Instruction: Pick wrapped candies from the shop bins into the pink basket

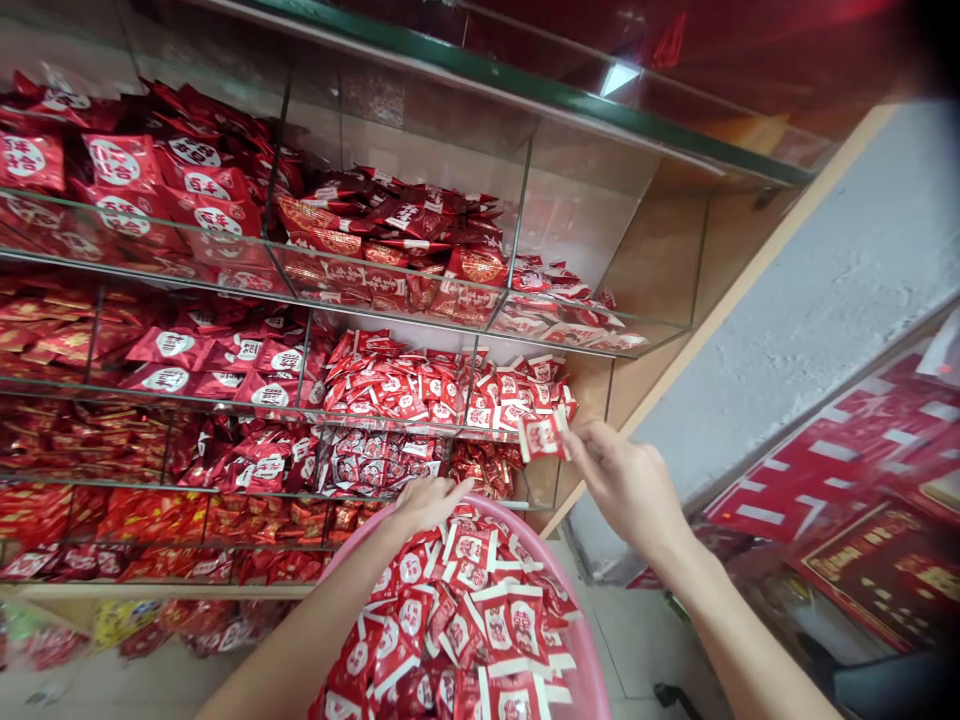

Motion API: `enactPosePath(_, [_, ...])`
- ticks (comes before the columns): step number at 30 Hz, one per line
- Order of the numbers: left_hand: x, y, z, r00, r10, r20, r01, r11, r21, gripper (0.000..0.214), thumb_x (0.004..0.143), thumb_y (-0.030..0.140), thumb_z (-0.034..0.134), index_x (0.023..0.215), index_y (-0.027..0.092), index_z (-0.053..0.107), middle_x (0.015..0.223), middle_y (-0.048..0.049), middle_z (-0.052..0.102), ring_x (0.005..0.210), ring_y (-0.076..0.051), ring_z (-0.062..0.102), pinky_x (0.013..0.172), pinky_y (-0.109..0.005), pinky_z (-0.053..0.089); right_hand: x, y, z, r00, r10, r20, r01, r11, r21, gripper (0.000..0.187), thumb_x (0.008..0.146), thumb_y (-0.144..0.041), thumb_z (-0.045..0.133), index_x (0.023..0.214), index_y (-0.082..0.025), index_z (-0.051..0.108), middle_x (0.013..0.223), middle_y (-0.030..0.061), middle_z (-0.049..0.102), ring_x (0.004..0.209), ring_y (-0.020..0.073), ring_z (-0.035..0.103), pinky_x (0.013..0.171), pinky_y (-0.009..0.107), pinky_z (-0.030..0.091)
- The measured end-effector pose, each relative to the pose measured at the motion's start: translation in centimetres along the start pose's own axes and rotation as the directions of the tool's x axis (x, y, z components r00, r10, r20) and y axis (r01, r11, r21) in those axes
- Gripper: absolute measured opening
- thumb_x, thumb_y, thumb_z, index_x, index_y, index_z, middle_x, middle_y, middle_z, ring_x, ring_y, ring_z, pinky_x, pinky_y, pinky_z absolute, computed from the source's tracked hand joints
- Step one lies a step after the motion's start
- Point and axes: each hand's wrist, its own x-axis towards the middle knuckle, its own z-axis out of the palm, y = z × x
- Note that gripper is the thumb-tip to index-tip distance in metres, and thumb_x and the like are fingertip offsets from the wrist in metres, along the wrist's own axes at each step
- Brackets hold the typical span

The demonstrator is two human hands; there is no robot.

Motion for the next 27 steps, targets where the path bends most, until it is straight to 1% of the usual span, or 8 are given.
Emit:
enactPosePath(2, [0.1, -0.1, 0.1, 1.0, -0.001, 0.002, 0.001, 1.0, 0.007, 0.075, 0.079, 0.068, 0.007, 0.076, 0.02, 0.065, 0.074, -0.0073, 0.067, 0.077, -0.024, 0.062, 0.069, -0.032, 0.042, -1.4, -1.3, 0.8, 0.981, -0.09, 0.172, 0.06, 0.983, 0.171, 0.034, 0.088, -0.045, 0.033, 0.073, -0.02, 0.053, 0.055, 0.0016, 0.056, 0.048, 0.0131, 0.048, 0.05, 0.025, 0.025])
enactPosePath(5, [0.2, -0.2, 0.3, 1.0, 0.001, 0.011, -0.002, 1.0, 0.015, 0.076, 0.078, 0.069, 0.006, 0.079, 0.022, 0.066, 0.079, -0.0065, 0.067, 0.08, -0.024, 0.062, 0.071, -0.032, 0.042, -3.6, -3.1, 3.2, 0.904, -0.208, 0.373, 0.065, 0.931, 0.36, 0.033, 0.088, -0.039, 0.035, 0.065, -0.02, 0.048, 0.055, -0.0007, 0.051, 0.05, 0.011, 0.043, 0.05, 0.023, 0.025])
enactPosePath(8, [0.2, -0.2, 0.4, 1.0, 0.0, 0.009, -0.001, 1.0, 0.029, 0.078, 0.078, 0.07, 0.005, 0.08, 0.022, 0.066, 0.082, -0.007, 0.068, 0.083, -0.025, 0.062, 0.074, -0.034, 0.041, -5.8, -4.1, 6.0, 0.846, -0.235, 0.478, 0.029, 0.916, 0.4, 0.03, 0.086, -0.033, 0.039, 0.059, -0.019, 0.042, 0.051, -0.0028, 0.044, 0.049, 0.0095, 0.035, 0.049, 0.022, 0.022])
enactPosePath(10, [0.2, -0.2, 0.4, 1.0, 0.001, 0.008, -0.001, 0.999, 0.037, 0.079, 0.078, 0.07, 0.004, 0.079, 0.021, 0.066, 0.082, -0.0078, 0.068, 0.082, -0.026, 0.061, 0.074, -0.035, 0.041, -7.0, -4.4, 7.5, 0.822, -0.209, 0.53, -0.007, 0.926, 0.377, 0.028, 0.083, -0.028, 0.041, 0.057, -0.019, 0.041, 0.05, -0.0034, 0.042, 0.049, 0.009, 0.032, 0.049, 0.023, 0.02])
enactPosePath(14, [0.2, -0.1, 0.3, 1.0, -0.003, 0.002, 0.003, 0.999, 0.044, 0.078, 0.077, 0.071, 0.005, 0.079, 0.021, 0.066, 0.081, -0.008, 0.068, 0.081, -0.027, 0.061, 0.073, -0.035, 0.042, -8.4, -4.9, 9.2, 0.805, -0.154, 0.574, -0.027, 0.955, 0.295, 0.023, 0.079, -0.02, 0.042, 0.056, -0.018, 0.042, 0.051, -0.0032, 0.043, 0.049, 0.0087, 0.033, 0.049, 0.023, 0.018])
enactPosePath(19, [0.1, 0.0, 0.1, 1.0, -0.003, 0.0, 0.003, 0.999, 0.035, 0.077, 0.078, 0.07, 0.006, 0.076, 0.021, 0.065, 0.078, -0.0076, 0.068, 0.081, -0.026, 0.062, 0.073, -0.034, 0.043, -8.9, -5.4, 10.0, 0.773, -0.14, 0.618, 0.015, 0.979, 0.203, 0.024, 0.08, -0.021, 0.041, 0.059, -0.018, 0.05, 0.056, -0.0006, 0.051, 0.054, 0.0102, 0.042, 0.051, 0.025, 0.019])
enactPosePath(23, [0.1, -0.1, 0.2, 1.0, 0.004, 0.001, -0.004, 0.999, 0.031, 0.077, 0.078, 0.069, 0.005, 0.076, 0.021, 0.065, 0.075, -0.0072, 0.067, 0.078, -0.026, 0.062, 0.071, -0.035, 0.043, -9.3, -5.6, 10.7, 0.767, -0.153, 0.623, 0.051, 0.983, 0.179, 0.024, 0.081, -0.02, 0.041, 0.06, -0.017, 0.053, 0.063, 0.0019, 0.058, 0.061, 0.012, 0.05, 0.053, 0.025, 0.021])
enactPosePath(27, [0.3, -0.3, 0.5, 1.0, 0.016, -0.016, -0.015, 0.999, 0.036, 0.077, 0.079, 0.069, 0.004, 0.075, 0.022, 0.065, 0.075, -0.007, 0.067, 0.077, -0.025, 0.062, 0.072, -0.036, 0.042, -8.9, -5.7, 10.6, 0.774, -0.111, 0.623, 0.035, 0.991, 0.132, 0.023, 0.082, -0.024, 0.042, 0.066, -0.018, 0.057, 0.069, 0.0044, 0.063, 0.067, 0.0151, 0.055, 0.053, 0.026, 0.023])
